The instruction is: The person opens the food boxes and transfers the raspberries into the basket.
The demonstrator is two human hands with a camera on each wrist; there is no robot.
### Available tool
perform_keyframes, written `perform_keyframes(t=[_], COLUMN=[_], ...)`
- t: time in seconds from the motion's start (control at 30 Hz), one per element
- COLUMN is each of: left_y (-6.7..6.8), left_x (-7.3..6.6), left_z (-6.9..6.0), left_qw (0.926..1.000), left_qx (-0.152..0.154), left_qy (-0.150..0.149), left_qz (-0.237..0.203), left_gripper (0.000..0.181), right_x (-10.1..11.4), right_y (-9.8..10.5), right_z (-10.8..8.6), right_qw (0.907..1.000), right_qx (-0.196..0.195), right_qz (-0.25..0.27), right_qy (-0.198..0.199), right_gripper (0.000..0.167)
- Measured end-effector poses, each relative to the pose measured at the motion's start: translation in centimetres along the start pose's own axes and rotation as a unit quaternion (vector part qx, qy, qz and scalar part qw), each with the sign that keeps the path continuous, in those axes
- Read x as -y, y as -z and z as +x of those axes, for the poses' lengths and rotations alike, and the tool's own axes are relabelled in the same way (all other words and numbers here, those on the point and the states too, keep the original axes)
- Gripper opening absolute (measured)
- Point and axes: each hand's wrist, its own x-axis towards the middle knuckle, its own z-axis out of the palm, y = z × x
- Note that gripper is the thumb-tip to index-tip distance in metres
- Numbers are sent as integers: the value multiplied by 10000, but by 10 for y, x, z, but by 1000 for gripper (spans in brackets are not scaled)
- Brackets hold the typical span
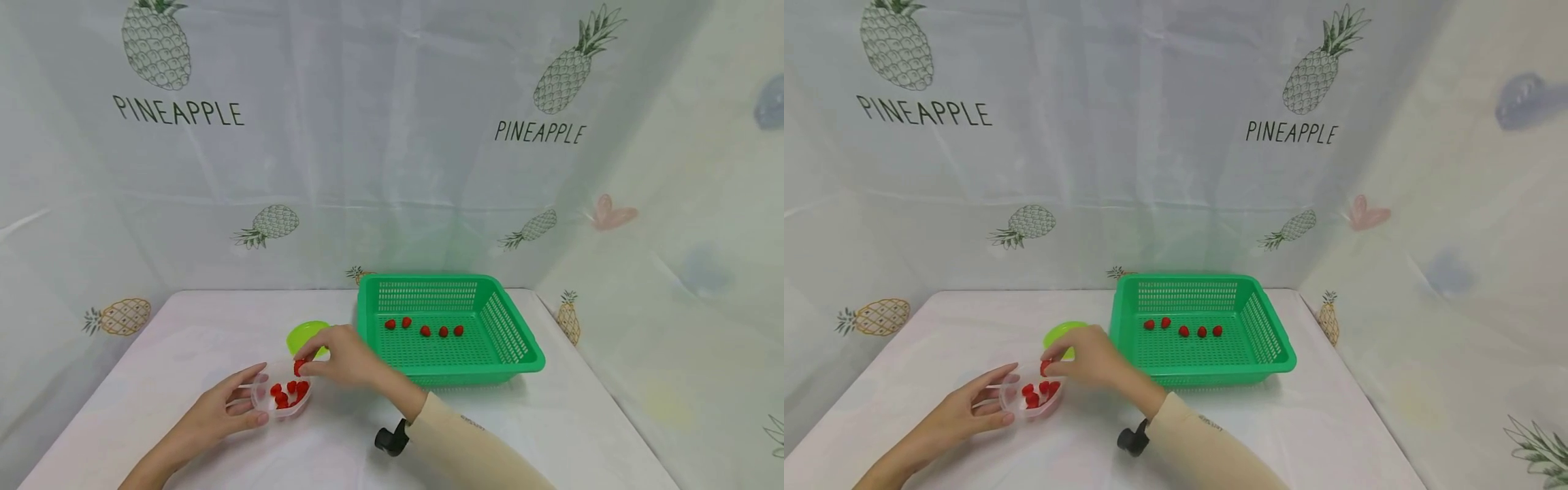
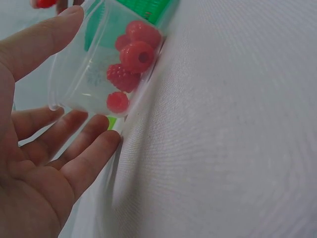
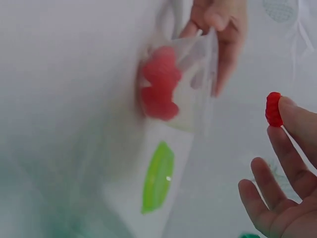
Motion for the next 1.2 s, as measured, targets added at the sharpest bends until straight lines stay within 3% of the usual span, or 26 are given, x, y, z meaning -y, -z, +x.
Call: perform_keyframes(t=[0.2,0.47,0.63,0.8,0.97,1.2], left_y=[0,0,-1,-2,-2,0], left_x=[0,-1,1,4,4,3], left_z=[1,1,0,1,0,0], left_qw=[9999,9999,10000,10000,10000,10000], left_qx=[-28,-52,-61,-51,-33,-58], left_qy=[-13,-16,-44,29,33,-11], left_qz=[102,104,37,-18,-41,-57], left_gripper=[91,91,91,91,91,90], right_x=[-8,-62,-95,-114,-121,-121], right_y=[40,77,81,77,74,73], right_z=[-14,-42,-51,-55,-57,-51], right_qw=[9992,9930,9894,9878,9858,9869], right_qx=[-268,-775,-925,-843,-629,-312], right_qz=[142,8,-243,-369,-519,-664], right_qy=[-248,-888,-1089,-1259,-1466,-1437], right_gripper=[16,17,15,17,17,18])
